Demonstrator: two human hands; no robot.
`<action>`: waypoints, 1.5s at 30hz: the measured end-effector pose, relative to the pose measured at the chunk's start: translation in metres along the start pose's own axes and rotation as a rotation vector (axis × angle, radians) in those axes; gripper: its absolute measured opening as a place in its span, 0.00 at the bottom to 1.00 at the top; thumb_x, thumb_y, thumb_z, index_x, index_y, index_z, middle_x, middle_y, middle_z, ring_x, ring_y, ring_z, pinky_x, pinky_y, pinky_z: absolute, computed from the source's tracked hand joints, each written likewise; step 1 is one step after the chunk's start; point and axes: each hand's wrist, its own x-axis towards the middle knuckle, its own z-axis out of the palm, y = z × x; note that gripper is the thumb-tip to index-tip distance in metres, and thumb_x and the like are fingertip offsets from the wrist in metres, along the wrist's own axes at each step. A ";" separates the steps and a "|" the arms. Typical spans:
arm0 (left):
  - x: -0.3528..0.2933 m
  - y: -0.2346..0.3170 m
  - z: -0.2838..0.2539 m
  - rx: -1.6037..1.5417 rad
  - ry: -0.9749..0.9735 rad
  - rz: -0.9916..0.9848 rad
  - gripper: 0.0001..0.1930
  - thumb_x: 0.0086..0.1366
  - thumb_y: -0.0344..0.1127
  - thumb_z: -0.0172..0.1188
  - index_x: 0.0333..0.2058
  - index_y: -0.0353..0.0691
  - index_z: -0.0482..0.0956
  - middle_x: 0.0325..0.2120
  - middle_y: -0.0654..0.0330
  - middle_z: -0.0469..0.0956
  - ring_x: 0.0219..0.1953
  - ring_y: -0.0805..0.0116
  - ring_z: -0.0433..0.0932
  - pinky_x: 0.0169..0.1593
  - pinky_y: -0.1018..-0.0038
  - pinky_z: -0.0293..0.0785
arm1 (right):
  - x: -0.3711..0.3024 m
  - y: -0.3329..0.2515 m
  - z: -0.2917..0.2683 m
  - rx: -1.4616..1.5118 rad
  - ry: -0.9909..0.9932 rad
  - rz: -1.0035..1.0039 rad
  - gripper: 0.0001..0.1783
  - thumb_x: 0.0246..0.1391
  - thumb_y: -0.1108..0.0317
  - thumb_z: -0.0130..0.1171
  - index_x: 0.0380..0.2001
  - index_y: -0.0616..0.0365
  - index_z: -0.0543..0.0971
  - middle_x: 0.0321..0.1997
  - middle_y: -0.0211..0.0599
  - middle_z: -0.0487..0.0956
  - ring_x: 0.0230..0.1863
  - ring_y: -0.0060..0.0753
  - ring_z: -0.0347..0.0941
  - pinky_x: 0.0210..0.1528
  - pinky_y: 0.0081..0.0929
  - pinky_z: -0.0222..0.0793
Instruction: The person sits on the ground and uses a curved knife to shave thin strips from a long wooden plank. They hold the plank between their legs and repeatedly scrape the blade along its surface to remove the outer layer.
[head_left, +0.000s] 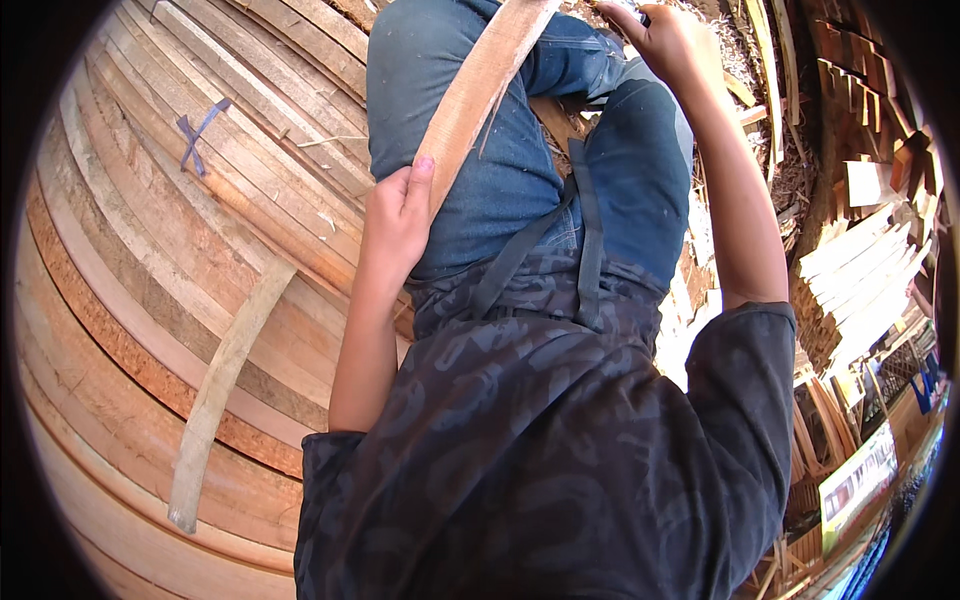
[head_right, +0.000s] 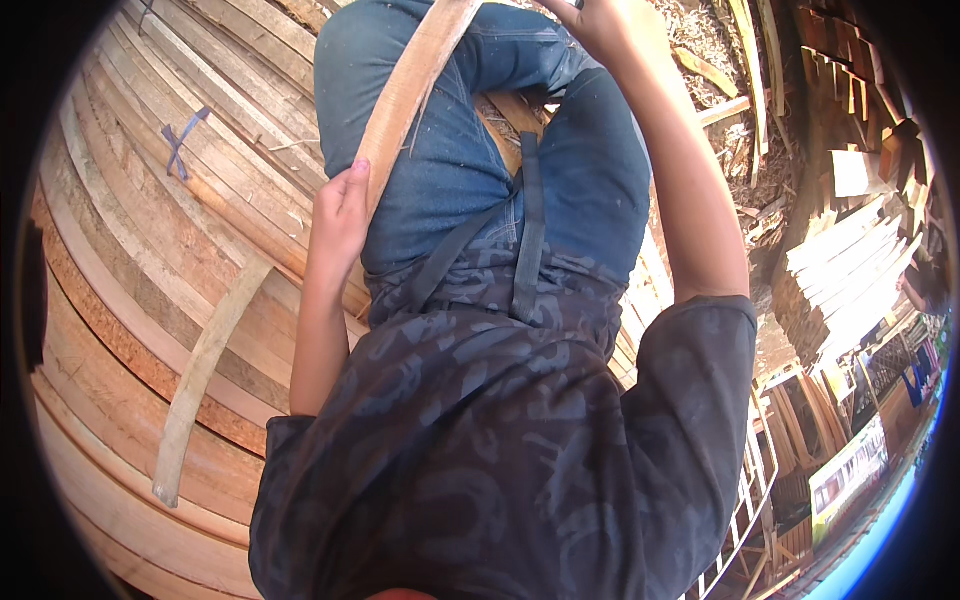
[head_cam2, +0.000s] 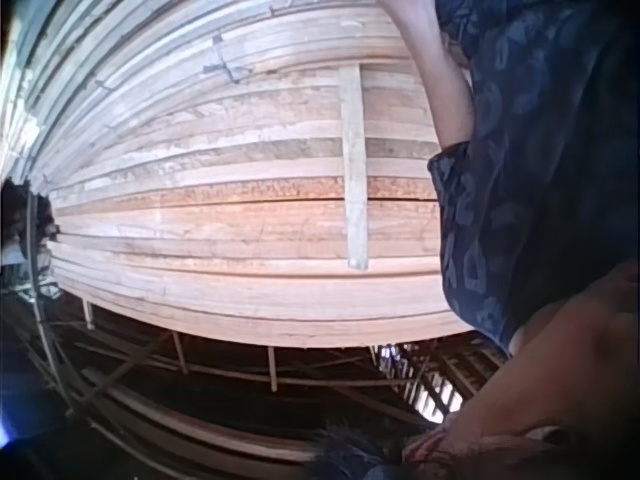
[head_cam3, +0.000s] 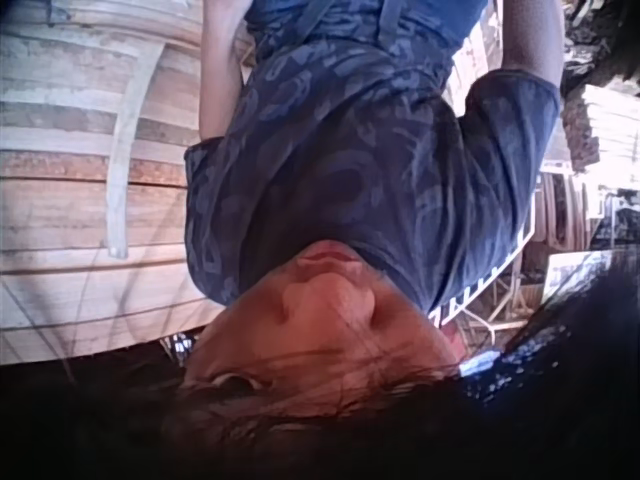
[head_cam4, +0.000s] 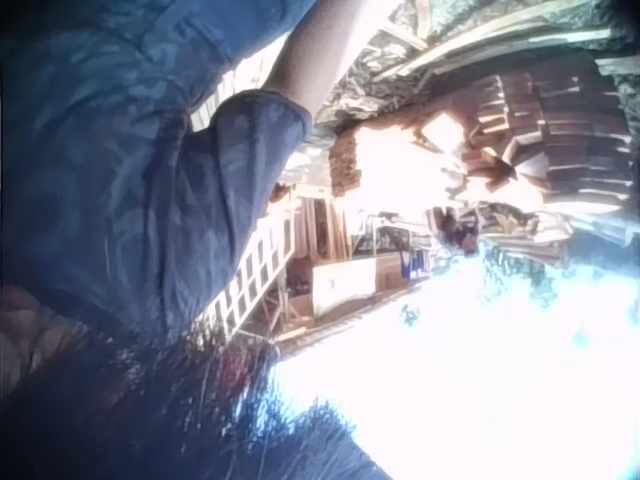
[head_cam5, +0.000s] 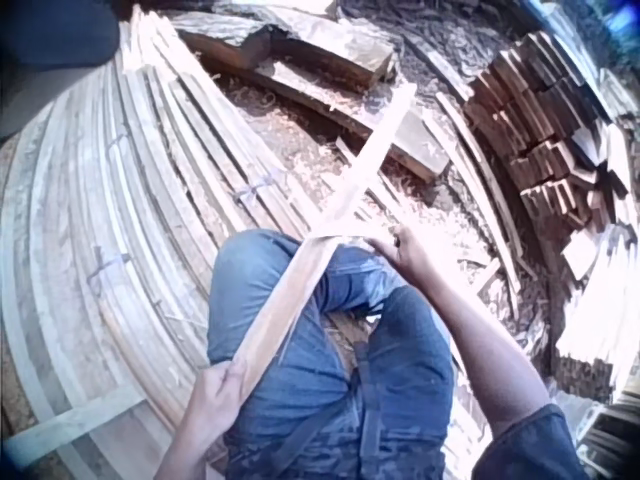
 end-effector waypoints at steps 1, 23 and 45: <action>0.000 0.002 0.001 -0.008 0.002 -0.021 0.27 0.73 0.50 0.47 0.23 0.30 0.71 0.13 0.64 0.60 0.21 0.77 0.60 0.24 0.71 0.60 | 0.007 -0.002 0.004 0.054 -0.110 0.124 0.39 0.58 0.35 0.47 0.24 0.66 0.82 0.27 0.60 0.79 0.29 0.63 0.77 0.33 0.51 0.72; 0.009 0.014 -0.002 0.029 -0.062 -0.075 0.29 0.73 0.51 0.48 0.21 0.29 0.71 0.13 0.64 0.60 0.20 0.78 0.59 0.24 0.71 0.60 | 0.025 0.044 -0.006 -0.138 0.152 0.010 0.36 0.60 0.36 0.45 0.27 0.62 0.82 0.26 0.56 0.79 0.31 0.58 0.78 0.35 0.48 0.73; 0.010 0.004 -0.003 -0.087 -0.036 -0.143 0.30 0.73 0.53 0.48 0.21 0.29 0.74 0.13 0.66 0.62 0.21 0.79 0.61 0.25 0.73 0.61 | 0.021 0.065 0.009 -0.216 0.251 -0.143 0.32 0.61 0.36 0.46 0.33 0.56 0.81 0.27 0.53 0.80 0.32 0.59 0.78 0.37 0.50 0.74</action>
